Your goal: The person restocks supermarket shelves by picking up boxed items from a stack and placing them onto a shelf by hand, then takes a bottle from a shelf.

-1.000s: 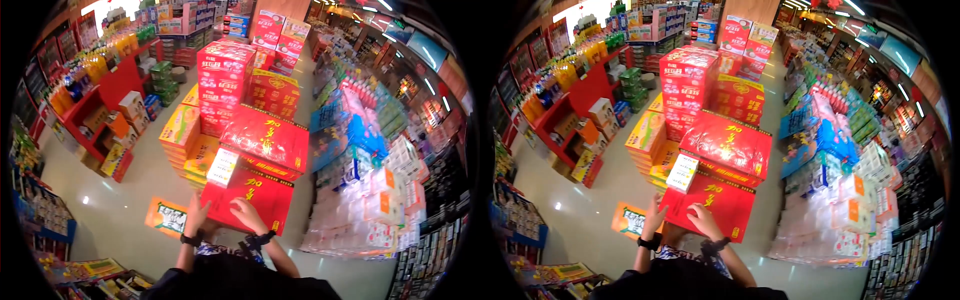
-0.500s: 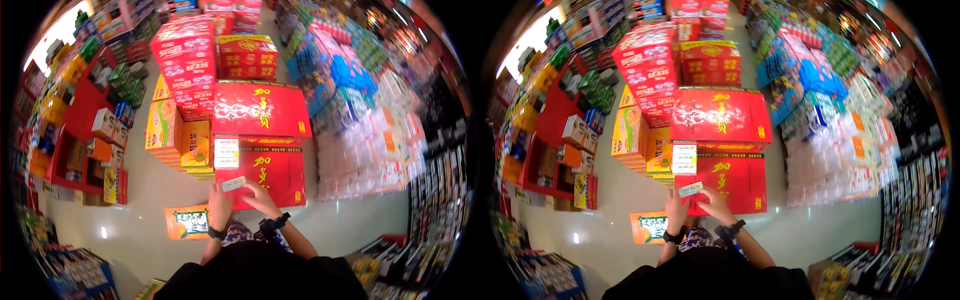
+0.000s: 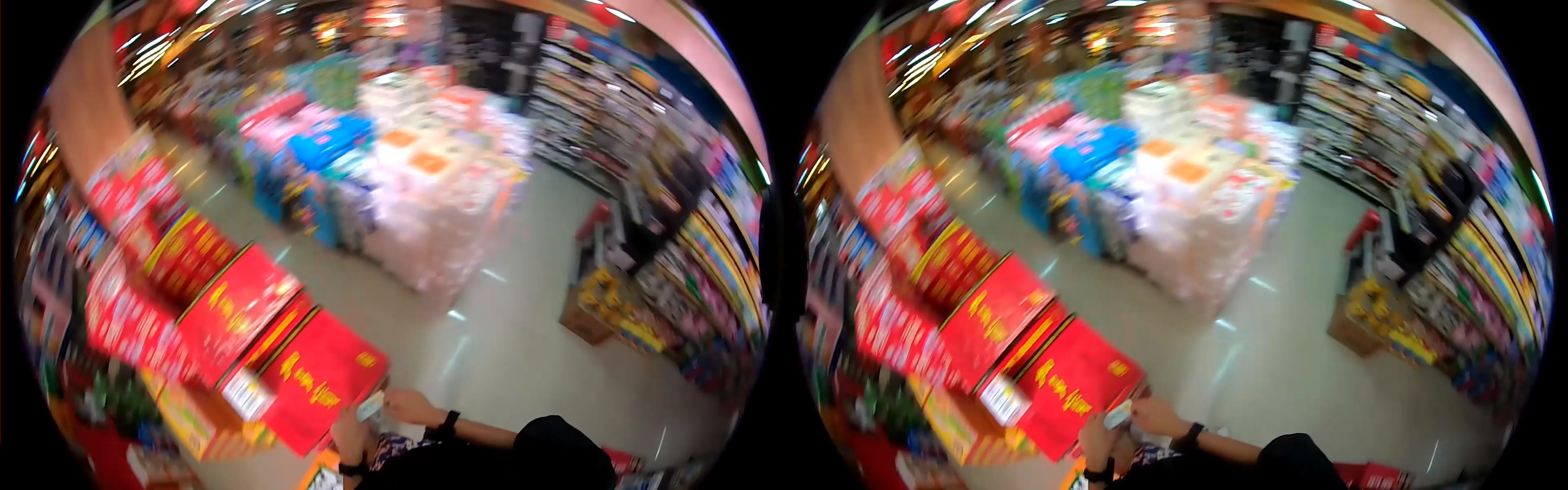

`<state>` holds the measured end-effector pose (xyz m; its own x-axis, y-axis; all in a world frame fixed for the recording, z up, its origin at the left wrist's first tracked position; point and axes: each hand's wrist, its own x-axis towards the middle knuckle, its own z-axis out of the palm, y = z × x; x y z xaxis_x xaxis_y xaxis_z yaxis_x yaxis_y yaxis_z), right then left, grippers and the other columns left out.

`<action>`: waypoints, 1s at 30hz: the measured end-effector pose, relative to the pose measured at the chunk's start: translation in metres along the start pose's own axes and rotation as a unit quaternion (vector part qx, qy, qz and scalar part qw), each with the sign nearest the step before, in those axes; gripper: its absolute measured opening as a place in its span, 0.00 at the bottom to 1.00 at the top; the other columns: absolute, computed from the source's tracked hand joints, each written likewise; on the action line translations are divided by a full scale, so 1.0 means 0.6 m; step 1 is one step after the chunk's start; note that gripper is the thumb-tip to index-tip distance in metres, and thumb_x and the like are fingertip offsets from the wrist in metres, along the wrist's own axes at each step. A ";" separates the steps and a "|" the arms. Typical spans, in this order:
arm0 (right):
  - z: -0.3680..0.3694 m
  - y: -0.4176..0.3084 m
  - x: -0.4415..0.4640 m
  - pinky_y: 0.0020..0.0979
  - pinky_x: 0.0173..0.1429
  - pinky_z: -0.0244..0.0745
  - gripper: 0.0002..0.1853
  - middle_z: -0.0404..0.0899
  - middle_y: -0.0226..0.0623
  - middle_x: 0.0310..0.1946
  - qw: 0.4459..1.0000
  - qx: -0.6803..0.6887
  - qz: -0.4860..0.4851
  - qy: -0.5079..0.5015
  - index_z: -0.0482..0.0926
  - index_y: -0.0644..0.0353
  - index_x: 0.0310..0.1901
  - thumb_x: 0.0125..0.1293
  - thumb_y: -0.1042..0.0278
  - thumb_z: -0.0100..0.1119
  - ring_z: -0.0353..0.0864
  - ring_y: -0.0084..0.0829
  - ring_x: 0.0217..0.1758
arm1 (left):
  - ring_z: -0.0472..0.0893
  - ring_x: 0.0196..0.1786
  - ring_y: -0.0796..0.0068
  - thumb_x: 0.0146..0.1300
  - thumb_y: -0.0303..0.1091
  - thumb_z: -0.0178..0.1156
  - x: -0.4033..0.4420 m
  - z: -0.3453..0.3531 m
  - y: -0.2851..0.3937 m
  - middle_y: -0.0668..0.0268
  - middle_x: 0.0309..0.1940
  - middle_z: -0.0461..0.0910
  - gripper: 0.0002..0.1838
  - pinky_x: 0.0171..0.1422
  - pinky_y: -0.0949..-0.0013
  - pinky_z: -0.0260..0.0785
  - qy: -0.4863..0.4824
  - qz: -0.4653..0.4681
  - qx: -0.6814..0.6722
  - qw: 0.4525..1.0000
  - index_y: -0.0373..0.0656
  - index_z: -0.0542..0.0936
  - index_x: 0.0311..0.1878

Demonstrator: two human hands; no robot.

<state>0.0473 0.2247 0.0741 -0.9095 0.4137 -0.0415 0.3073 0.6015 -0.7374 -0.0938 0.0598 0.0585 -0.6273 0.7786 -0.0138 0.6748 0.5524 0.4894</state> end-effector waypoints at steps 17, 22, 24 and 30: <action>-0.269 0.269 -0.652 0.47 0.44 0.78 0.17 0.86 0.42 0.37 0.904 0.069 0.317 0.277 0.79 0.50 0.56 0.69 0.57 0.66 0.86 0.48 0.43 | 0.86 0.41 0.53 0.59 0.53 0.72 -0.011 0.264 0.684 0.61 0.35 0.85 0.18 0.42 0.52 0.77 -0.395 0.506 0.022 0.767 0.50 0.85 0.43; -0.325 0.332 -0.763 0.47 0.46 0.78 0.16 0.86 0.43 0.38 0.858 0.114 0.392 0.311 0.80 0.47 0.55 0.69 0.56 0.65 0.86 0.50 0.43 | 0.85 0.39 0.48 0.60 0.47 0.69 -0.013 0.431 0.796 0.54 0.36 0.85 0.21 0.45 0.50 0.76 -0.417 0.593 -0.063 0.685 0.46 0.86 0.53; -0.347 0.366 -0.789 0.48 0.47 0.79 0.16 0.86 0.44 0.38 0.840 0.094 0.417 0.334 0.80 0.46 0.56 0.69 0.56 0.65 0.86 0.51 0.44 | 0.85 0.40 0.47 0.63 0.49 0.68 -0.006 0.480 0.864 0.54 0.37 0.85 0.22 0.45 0.50 0.76 -0.469 0.599 -0.065 0.646 0.47 0.86 0.54; -0.464 0.453 -0.864 0.51 0.49 0.80 0.19 0.87 0.47 0.40 0.750 0.088 0.527 0.390 0.80 0.47 0.59 0.68 0.55 0.63 0.87 0.53 0.45 | 0.84 0.41 0.46 0.63 0.51 0.68 0.019 0.700 1.085 0.53 0.37 0.85 0.22 0.46 0.49 0.77 -0.468 0.685 -0.036 0.557 0.47 0.86 0.54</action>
<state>0.6800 0.3639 0.0830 0.2742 0.9113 -0.3072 0.6369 -0.4114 -0.6520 0.5016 0.5531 0.0108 0.9574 0.2882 -0.0169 0.2334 -0.7385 0.6326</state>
